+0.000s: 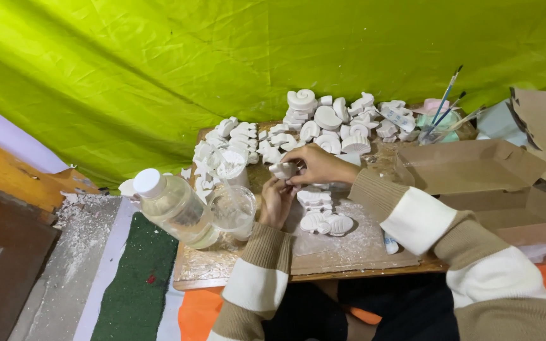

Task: Inspecting and sorting small white molded toy components on a low workspace in a factory setting.

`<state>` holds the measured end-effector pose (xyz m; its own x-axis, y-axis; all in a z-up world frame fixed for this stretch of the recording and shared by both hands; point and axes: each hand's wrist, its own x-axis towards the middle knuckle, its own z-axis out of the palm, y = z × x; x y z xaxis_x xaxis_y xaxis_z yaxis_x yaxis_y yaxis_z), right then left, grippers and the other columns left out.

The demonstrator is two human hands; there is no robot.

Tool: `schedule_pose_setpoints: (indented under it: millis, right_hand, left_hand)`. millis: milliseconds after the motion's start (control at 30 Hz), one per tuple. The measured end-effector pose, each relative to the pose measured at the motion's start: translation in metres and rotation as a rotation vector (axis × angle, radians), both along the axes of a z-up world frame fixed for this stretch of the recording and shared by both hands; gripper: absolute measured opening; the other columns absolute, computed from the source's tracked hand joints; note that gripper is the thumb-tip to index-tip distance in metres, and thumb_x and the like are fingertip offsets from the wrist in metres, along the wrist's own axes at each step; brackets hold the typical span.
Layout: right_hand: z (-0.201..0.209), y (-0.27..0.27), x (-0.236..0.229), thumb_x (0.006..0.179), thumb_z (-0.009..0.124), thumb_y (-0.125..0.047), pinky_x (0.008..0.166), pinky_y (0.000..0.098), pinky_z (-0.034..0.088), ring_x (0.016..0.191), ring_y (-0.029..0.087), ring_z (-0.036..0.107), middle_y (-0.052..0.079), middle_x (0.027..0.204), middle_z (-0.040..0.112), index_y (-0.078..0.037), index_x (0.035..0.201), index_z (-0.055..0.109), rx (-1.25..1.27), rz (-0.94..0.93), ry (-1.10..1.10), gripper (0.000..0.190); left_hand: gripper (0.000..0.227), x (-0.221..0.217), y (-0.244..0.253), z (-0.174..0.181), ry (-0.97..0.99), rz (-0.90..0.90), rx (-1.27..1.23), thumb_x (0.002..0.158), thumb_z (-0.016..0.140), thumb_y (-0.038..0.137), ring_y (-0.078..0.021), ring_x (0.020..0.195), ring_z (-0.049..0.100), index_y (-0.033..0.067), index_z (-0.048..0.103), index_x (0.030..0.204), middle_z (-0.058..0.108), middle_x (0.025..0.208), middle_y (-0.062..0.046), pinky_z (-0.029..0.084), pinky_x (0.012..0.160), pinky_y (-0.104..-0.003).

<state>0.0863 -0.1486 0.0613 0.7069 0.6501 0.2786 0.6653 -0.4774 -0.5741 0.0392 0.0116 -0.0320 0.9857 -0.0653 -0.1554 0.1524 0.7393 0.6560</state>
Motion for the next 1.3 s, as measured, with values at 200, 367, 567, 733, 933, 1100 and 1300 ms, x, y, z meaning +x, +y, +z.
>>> schedule_pose_setpoints:
  millis: [200,367,567,733,933,1100,1300]
  right_hand:
    - [0.011,-0.011,0.025,0.069,0.085,-0.023,0.081,0.0486,0.059,0.096,0.04,0.072,0.017,0.101,0.075,-0.007,0.106,0.073,-0.127,-0.264,-0.067,0.043]
    - [0.029,0.016,-0.009,0.067,0.086,-0.02,0.079,0.0457,0.061,0.099,0.037,0.071,0.013,0.102,0.069,-0.009,0.103,0.073,-0.249,-0.275,-0.139,0.039]
    - [-0.01,0.042,-0.007,0.07,0.086,-0.015,0.079,0.0511,0.06,0.099,0.043,0.069,0.02,0.107,0.061,-0.002,0.107,0.07,-0.354,-0.192,-0.198,0.042]
    - [-0.032,0.052,0.005,0.072,0.085,-0.011,0.081,0.0555,0.06,0.101,0.047,0.068,0.025,0.11,0.059,0.005,0.116,0.063,-0.376,-0.186,-0.205,0.051]
    - [-0.03,0.052,0.006,0.07,0.089,-0.014,0.076,0.055,0.062,0.095,0.047,0.07,0.025,0.103,0.061,0.005,0.116,0.059,-0.4,-0.208,-0.232,0.058]
    - [-0.028,0.04,0.005,0.068,0.09,-0.013,0.076,0.0547,0.061,0.095,0.044,0.07,0.021,0.1,0.061,0.003,0.112,0.059,-0.384,-0.231,-0.219,0.057]
    - [-0.031,0.023,0.009,0.069,0.088,-0.004,0.075,0.0515,0.061,0.091,0.043,0.071,0.02,0.092,0.064,0.004,0.1,0.064,-0.338,-0.248,-0.18,0.04]
  left_hand:
    - [0.032,-0.019,-0.005,0.022,-0.149,0.412,0.832,0.106,0.05,0.028,-0.0249,0.077,0.065,0.0029,0.054,0.127,0.068,0.094,-0.019,0.055,0.07,-0.04]
    - [0.037,-0.014,-0.009,0.023,-0.026,0.488,0.924,0.102,0.054,0.028,-0.0291,0.102,0.063,0.0075,0.048,0.132,0.063,0.116,-0.019,0.05,0.094,-0.041]
    - [0.067,0.004,-0.004,-0.025,0.096,0.482,1.236,0.088,0.067,0.026,-0.0364,0.14,0.044,0.0094,0.038,0.147,0.049,0.146,-0.024,0.025,0.122,-0.051]
    - [0.072,0.002,-0.009,-0.032,0.066,0.466,1.217,0.083,0.066,0.011,-0.0388,0.143,0.041,0.0027,0.036,0.148,0.047,0.146,-0.027,0.023,0.123,-0.049]
    - [0.067,0.006,-0.005,-0.041,0.031,0.491,1.298,0.083,0.061,0.008,-0.0411,0.138,0.047,-0.0036,0.039,0.146,0.051,0.14,-0.03,0.027,0.121,-0.052]
    - [0.069,-0.019,-0.004,0.006,-0.041,0.466,1.15,0.081,0.057,0.001,-0.0419,0.14,0.045,0.0008,0.037,0.148,0.049,0.143,-0.029,0.037,0.118,-0.046]
    - [0.067,-0.023,-0.004,0.009,-0.203,0.44,0.983,0.078,0.054,-0.009,-0.0538,0.135,0.043,-0.0064,0.04,0.143,0.046,0.137,-0.037,0.043,0.114,-0.049]
